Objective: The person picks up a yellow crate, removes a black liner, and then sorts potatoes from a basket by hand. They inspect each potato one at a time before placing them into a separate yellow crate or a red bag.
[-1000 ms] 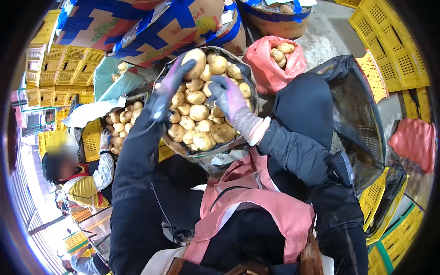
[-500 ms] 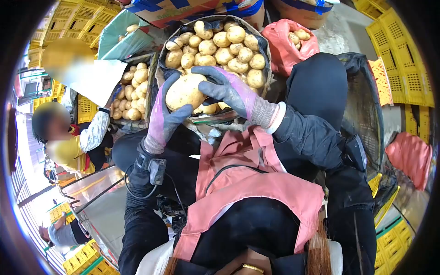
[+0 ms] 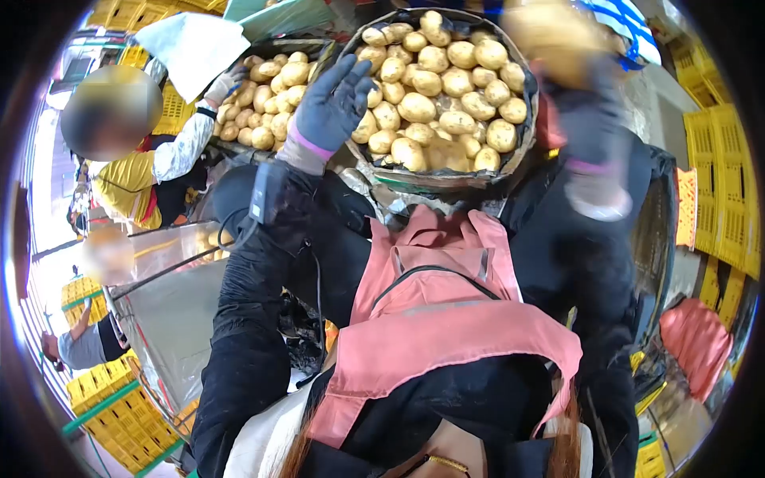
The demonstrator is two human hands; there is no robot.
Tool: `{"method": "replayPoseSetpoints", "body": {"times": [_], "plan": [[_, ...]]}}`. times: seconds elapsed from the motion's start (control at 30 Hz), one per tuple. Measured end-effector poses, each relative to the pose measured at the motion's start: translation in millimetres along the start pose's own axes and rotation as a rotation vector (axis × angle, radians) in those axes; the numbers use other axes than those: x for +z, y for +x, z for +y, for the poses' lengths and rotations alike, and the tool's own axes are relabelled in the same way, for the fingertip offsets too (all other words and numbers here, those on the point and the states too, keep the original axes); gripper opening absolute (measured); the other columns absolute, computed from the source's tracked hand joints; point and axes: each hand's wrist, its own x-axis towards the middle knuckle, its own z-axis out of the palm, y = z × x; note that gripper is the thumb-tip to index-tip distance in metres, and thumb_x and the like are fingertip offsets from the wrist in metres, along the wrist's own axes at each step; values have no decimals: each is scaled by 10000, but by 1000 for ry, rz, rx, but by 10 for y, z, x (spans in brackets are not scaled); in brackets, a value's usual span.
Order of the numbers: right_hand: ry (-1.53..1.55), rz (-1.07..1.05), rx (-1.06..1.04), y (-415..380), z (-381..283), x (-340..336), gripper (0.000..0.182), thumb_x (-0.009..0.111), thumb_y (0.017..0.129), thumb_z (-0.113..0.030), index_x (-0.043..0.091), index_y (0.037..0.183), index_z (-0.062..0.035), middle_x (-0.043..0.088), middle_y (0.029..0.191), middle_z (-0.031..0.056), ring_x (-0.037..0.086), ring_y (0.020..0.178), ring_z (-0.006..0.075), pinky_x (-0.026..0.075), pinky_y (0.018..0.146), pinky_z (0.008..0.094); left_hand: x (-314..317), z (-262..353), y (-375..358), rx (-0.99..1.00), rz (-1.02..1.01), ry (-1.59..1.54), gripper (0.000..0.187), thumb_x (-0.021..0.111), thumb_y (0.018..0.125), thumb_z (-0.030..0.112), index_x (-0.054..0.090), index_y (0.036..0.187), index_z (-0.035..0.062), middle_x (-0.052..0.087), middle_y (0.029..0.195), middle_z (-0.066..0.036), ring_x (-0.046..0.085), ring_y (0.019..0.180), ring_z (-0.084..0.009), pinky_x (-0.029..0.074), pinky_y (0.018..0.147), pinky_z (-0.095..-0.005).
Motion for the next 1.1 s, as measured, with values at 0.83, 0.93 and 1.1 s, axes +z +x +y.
{"method": "replayPoseSetpoints", "body": {"times": [0.83, 0.93, 1.1], "plan": [[-1022, 478, -48, -1524, -377, -2827, 346, 598, 928, -214, 615, 1143, 56, 647, 1103, 114, 611, 980, 187, 501, 839, 310, 1104, 1915, -1976, 226, -634, -696, 109, 529, 916, 114, 592, 980, 51, 668, 966, -78, 664, 772, -192, 541, 728, -336], [-1281, 620, -221, -727, -941, -2436, 384, 628, 919, -208, 597, 1196, 56, 625, 1180, 159, 595, 1062, 210, 450, 946, 290, 986, 1889, -1832, 480, -847, -407, 446, 535, 932, 82, 410, 1348, -21, 592, 1170, -102, 587, 1035, -250, 519, 902, -382], [-1072, 199, -718, -505, -975, -181, 320, 542, 973, -117, 583, 1253, 32, 619, 1238, 116, 580, 1135, 189, 433, 999, 306, 987, 1874, -1802, 482, -709, -266, 331, 506, 912, 30, 502, 1239, -25, 617, 1077, -113, 601, 974, -220, 528, 866, -354]]}}
